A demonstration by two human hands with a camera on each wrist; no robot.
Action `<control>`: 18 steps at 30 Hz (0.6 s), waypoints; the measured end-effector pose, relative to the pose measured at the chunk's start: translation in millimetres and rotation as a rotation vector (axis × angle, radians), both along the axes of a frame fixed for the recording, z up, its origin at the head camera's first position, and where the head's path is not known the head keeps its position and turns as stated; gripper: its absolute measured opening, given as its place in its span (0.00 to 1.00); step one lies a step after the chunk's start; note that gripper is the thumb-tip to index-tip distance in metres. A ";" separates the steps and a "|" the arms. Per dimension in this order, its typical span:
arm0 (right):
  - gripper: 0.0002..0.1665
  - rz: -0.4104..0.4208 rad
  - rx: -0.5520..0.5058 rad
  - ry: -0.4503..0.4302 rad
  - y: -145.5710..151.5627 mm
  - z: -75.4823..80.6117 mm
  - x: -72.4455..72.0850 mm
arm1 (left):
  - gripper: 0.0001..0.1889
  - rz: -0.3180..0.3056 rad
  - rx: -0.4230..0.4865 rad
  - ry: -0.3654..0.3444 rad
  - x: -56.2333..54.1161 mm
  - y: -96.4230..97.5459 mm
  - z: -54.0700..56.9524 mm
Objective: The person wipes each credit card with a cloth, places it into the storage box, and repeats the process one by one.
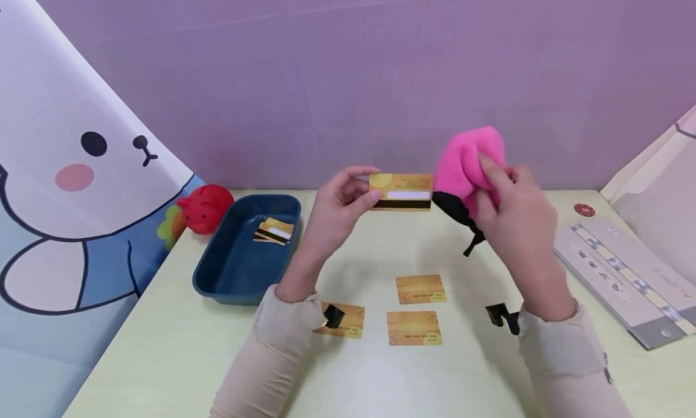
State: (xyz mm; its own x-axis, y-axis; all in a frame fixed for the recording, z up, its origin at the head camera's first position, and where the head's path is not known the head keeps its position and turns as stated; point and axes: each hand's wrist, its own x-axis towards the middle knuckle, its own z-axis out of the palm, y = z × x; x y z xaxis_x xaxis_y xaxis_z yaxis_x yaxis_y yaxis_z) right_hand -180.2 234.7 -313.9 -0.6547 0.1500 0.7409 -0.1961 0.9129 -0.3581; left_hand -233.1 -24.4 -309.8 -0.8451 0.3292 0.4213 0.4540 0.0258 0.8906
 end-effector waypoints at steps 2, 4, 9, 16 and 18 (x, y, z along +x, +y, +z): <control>0.23 -0.016 -0.010 0.006 3.1 0.6 0.3 | 0.17 -0.002 0.015 -0.002 0.8 -4.0 2.5; 0.23 -0.022 -0.022 0.007 5.1 1.6 0.5 | 0.17 0.012 0.020 -0.016 1.4 -10.5 6.2; 0.23 -0.014 -0.036 -0.001 5.5 4.2 2.2 | 0.18 0.109 -0.069 -0.081 -4.6 -40.7 22.2; 0.23 0.010 -0.049 -0.010 3.7 5.4 4.4 | 0.20 0.282 -0.368 -0.200 -36.5 -105.6 40.8; 0.23 0.016 -0.049 -0.004 3.4 5.4 4.4 | 0.21 0.306 -0.467 -0.238 -45.8 -124.1 41.6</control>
State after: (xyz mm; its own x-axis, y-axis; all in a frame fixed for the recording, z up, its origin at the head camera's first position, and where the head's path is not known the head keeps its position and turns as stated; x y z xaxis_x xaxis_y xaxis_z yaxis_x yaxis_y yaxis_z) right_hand -175.8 238.1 -308.5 -0.6601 0.1754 0.7304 -0.2090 0.8911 -0.4029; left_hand -278.8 -148.5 -268.2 -0.9838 0.1607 0.0791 0.1543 0.5361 0.8299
